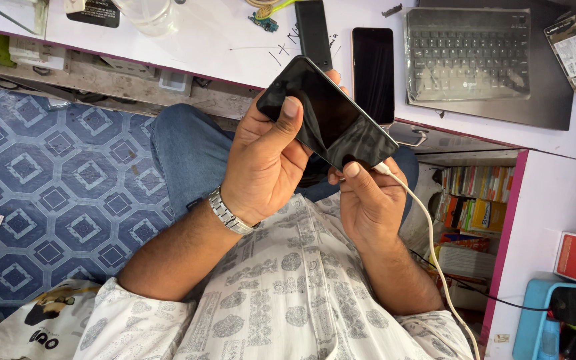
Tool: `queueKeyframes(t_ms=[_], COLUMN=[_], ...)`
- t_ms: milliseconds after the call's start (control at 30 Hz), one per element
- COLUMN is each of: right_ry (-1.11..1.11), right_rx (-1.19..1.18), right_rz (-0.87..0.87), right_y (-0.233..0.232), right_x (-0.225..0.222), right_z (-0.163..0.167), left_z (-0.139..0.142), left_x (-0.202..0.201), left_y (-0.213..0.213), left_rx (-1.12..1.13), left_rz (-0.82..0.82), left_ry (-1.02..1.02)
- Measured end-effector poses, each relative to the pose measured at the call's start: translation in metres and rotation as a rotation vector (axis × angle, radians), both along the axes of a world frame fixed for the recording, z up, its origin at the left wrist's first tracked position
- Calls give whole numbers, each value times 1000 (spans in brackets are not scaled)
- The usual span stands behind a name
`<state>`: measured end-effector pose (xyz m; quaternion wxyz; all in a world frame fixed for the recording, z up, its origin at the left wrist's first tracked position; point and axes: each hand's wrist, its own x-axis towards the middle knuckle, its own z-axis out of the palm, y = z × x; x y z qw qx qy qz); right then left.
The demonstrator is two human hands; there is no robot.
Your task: The person sits on the floor holding an opened smartphone and works on its internals, prying at the battery and connectors with their fingers. They then attach a charging cable to the phone, hold it while it appears to power on, and continue pressing at the internal components.
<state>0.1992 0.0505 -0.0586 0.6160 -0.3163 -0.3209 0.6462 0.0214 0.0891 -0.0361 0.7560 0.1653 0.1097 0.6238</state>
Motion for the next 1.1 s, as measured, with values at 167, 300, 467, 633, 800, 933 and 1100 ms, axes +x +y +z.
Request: queueKeyframes(t_ms=[167, 300, 467, 633, 800, 933, 1100], right_ry=[3, 3, 0, 3, -3, -5, -1], right_rx=[0, -1, 0, 3, -4, -2, 2], right_rz=[-1, -5, 0, 10, 5, 6, 7], right_y=[0, 0, 0, 0, 0, 0, 1], right_x=[0, 0, 0, 0, 0, 0, 0], right_z=[0, 0, 1, 1, 2, 2, 3], left_z=[0, 1, 1, 0, -1, -1, 0], left_x=[0, 0, 0, 0, 0, 0, 0], left_y=[0, -1, 0, 0, 0, 0, 1], left_rx=[2, -3, 2, 0, 8, 10, -7], left_rz=[2, 0, 3, -2, -2, -3, -5], left_ry=[-1, -8, -1, -2, -7, -9, -22])
